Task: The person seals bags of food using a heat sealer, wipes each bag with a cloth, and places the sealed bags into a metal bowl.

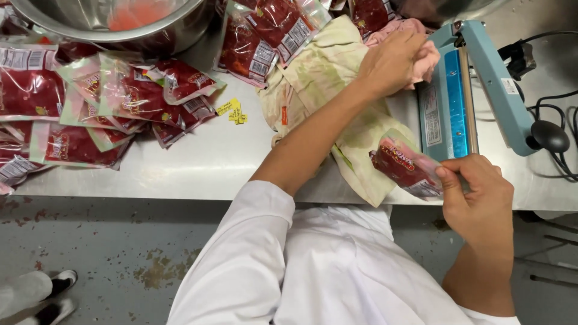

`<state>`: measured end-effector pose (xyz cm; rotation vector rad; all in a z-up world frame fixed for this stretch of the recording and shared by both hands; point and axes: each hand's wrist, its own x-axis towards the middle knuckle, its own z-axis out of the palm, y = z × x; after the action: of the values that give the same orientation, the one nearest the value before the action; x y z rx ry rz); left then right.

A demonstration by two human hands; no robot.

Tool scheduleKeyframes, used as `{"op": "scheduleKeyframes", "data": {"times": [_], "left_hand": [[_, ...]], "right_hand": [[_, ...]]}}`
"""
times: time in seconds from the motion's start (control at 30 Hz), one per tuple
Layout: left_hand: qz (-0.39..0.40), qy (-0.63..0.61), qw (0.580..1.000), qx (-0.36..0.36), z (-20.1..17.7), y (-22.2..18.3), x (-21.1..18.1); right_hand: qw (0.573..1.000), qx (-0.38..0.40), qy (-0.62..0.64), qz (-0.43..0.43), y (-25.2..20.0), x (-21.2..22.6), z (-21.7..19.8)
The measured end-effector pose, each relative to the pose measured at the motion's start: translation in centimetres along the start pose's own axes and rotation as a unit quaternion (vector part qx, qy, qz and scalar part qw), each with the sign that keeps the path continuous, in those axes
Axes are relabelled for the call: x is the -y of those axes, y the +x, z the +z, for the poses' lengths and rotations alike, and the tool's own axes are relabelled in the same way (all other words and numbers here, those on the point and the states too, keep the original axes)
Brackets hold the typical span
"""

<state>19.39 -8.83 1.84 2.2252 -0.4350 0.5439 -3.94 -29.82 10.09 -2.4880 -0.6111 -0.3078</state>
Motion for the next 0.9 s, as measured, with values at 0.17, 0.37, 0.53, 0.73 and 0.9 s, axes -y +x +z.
{"op": "scheduleKeyframes", "data": {"times": [0.17, 0.37, 0.53, 0.73, 0.9], "left_hand": [[-0.023, 0.081, 0.996, -0.031, -2.9, 2.6, 0.5], [0.02, -0.087, 0.994, -0.069, -4.1, -1.6, 2.3], [-0.228, -0.702, 0.674, 0.017, 1.0, -14.8, -0.4], [-0.235, -0.843, 0.464, 0.133, 3.4, -19.9, -4.1], [-0.116, -0.697, 0.698, 0.116, 2.8, -18.0, -1.6]], "right_hand": [[0.999, -0.011, 0.025, 0.02, 0.7, 0.5, -0.1], [0.991, -0.044, 0.096, 0.085, 1.5, 1.9, -0.1], [0.971, -0.098, 0.161, 0.148, 1.0, 0.5, 0.9], [0.948, -0.118, 0.289, 0.069, 0.7, -1.3, 2.2], [0.938, -0.085, 0.328, 0.069, 0.3, -1.4, 1.2]]}}
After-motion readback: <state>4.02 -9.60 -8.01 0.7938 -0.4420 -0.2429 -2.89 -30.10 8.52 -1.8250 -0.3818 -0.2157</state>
